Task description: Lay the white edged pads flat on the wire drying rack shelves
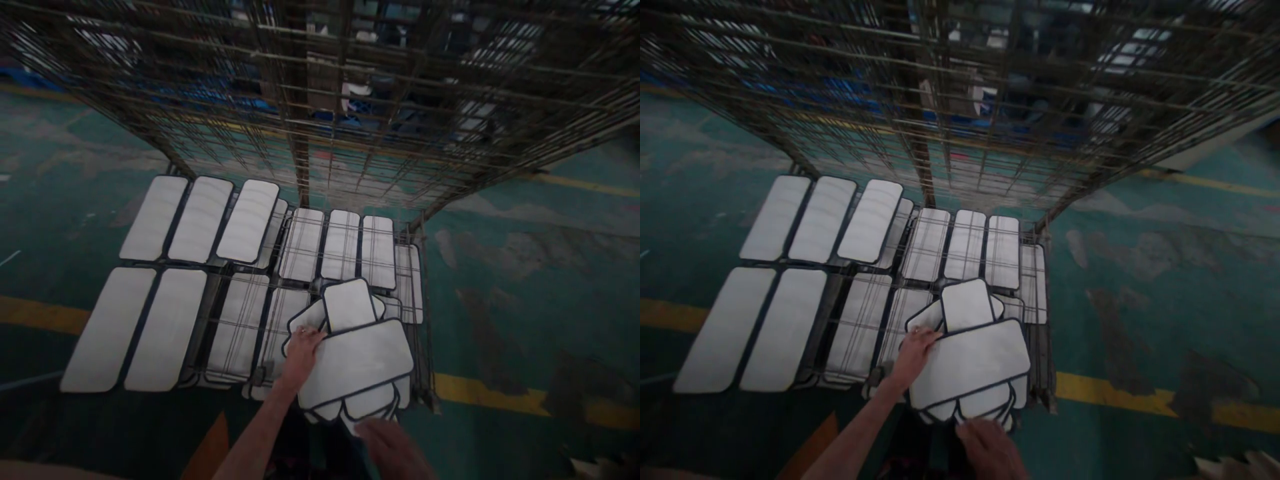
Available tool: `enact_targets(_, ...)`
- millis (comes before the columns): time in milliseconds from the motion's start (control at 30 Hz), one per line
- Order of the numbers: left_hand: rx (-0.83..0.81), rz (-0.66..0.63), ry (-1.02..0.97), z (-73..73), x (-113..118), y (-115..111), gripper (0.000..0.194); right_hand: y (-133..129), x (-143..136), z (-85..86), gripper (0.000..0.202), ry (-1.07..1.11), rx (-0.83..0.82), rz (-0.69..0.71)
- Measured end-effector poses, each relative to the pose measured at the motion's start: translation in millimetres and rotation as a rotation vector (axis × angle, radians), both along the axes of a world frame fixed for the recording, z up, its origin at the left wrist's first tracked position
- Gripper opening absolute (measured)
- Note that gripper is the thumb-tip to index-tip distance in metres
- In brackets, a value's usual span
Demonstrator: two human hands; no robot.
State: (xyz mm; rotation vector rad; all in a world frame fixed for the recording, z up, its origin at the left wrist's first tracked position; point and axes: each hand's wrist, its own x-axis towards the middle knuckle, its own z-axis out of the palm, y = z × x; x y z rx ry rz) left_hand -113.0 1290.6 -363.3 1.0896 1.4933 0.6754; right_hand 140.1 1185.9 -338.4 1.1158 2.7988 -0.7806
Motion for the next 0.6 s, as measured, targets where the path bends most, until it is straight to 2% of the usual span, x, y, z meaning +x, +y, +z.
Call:
enact_targets(100,0.044,0.106,0.054,-1.6,10.1,-6.7,0.029,42.6,-3.8,-15.5,0.057,-0.154,0.205,-0.034)
enact_targets(167,0.053,0.217,0.074,-4.0,-0.8,-5.0,0.028,58.1,3.0,-30.6,0.058,-0.182,0.298,-0.014)
enact_targets(233,0.049,0.390,0.128,-8.4,-36.2,0.3,0.034,65.3,9.8,-40.1,0.059,-0.076,0.331,0.027)
enact_targets(300,0.018,0.634,0.258,-12.2,-95.6,1.7,0.042,75.1,2.7,-37.1,0.063,0.068,0.262,0.074)
enact_targets(333,-0.010,0.768,0.347,-13.5,-130.9,-1.1,0.047,83.1,-10.9,-30.8,0.060,0.134,0.195,0.070)
enact_targets(400,-0.095,1.005,0.539,-16.2,-203.8,-14.3,0.059,104.8,-63.6,-15.1,0.044,0.248,-0.011,-0.021)
enact_targets(467,-0.160,1.127,0.684,-21.4,-270.4,-33.5,0.065,130.2,-146.0,-7.7,0.034,0.289,-0.326,-0.237)
enact_targets(500,-0.189,1.155,0.738,-25.1,-299.8,-43.4,0.066,142.4,-193.4,-10.5,0.039,0.309,-0.513,-0.332)
enact_targets(600,-0.270,1.179,0.858,-38.1,-371.5,-68.5,0.068,166.6,-331.1,-42.2,0.049,0.322,-0.637,-0.368)
